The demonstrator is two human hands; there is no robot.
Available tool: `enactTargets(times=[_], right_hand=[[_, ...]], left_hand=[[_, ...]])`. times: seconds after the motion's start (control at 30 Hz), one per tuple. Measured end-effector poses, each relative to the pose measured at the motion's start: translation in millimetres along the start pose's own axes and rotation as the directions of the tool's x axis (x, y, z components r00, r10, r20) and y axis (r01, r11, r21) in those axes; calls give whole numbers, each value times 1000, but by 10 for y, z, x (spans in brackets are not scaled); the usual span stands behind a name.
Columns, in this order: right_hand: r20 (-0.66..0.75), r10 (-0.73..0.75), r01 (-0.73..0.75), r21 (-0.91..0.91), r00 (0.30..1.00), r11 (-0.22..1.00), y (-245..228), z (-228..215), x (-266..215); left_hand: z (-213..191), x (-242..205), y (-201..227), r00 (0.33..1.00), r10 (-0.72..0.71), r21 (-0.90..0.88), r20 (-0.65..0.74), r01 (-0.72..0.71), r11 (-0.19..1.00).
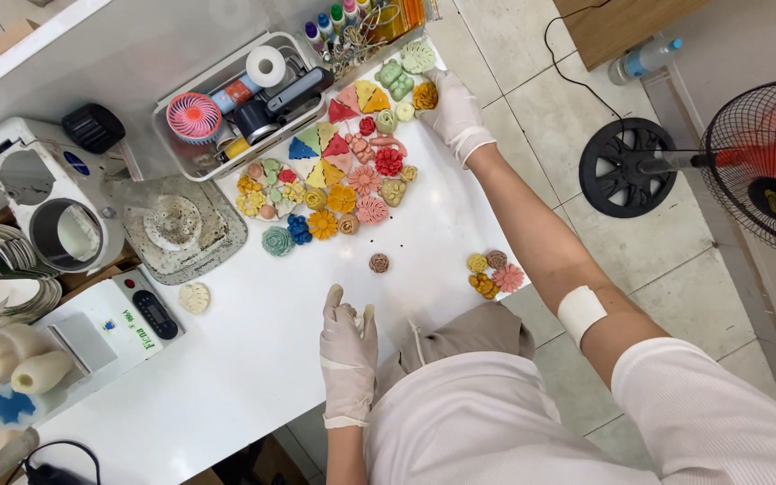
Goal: The person wearing gloves picks up flower-shaped decorative soaps one at a time from a pile on a white worktable and places them into sorted groups by color and shape, occasionally carrying a few items to a wooden side table and back before continuing the grouping.
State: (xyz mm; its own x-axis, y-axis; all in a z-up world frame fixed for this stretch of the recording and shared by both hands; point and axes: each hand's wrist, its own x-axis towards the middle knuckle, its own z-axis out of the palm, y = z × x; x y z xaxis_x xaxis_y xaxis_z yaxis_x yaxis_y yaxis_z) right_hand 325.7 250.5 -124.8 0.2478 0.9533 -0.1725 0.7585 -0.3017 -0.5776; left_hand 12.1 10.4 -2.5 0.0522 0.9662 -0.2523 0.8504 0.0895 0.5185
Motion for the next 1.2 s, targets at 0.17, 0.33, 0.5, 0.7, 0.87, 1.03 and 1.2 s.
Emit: enactTargets(times=[0.17, 0.33, 0.5, 0.7, 0.87, 1.03, 1.2], right_hand=[[11, -38, 38, 29, 999, 999, 161, -61, -13], [-18, 88, -84, 145, 996, 986, 423, -545, -395], [62, 96, -95, -19, 993, 995, 737, -1023, -1315], [420, -37, 181, -309, 907, 934, 448, -829, -2377], [380, 55, 171, -533, 923, 829, 219, -451, -2613], [321, 7, 162, -496, 947, 853, 229, -332, -2409], [14, 123, -122, 255, 992, 959, 463, -253, -1348]], left_hand=[[45, 38, 23, 999, 40, 31, 0, -40, 999], [12, 42, 60, 997, 68, 41, 23, -68, 997], [112, 28, -70, 990, 144, 39, 2, -144, 989], [123, -8, -75, 985, 170, 39, -1, -170, 985], [100, -104, -54, 983, 182, 49, 30, -184, 982], [36, -155, -62, 980, 194, 35, 53, -196, 980], [48, -158, -122, 983, 180, 71, 24, -182, 981]])
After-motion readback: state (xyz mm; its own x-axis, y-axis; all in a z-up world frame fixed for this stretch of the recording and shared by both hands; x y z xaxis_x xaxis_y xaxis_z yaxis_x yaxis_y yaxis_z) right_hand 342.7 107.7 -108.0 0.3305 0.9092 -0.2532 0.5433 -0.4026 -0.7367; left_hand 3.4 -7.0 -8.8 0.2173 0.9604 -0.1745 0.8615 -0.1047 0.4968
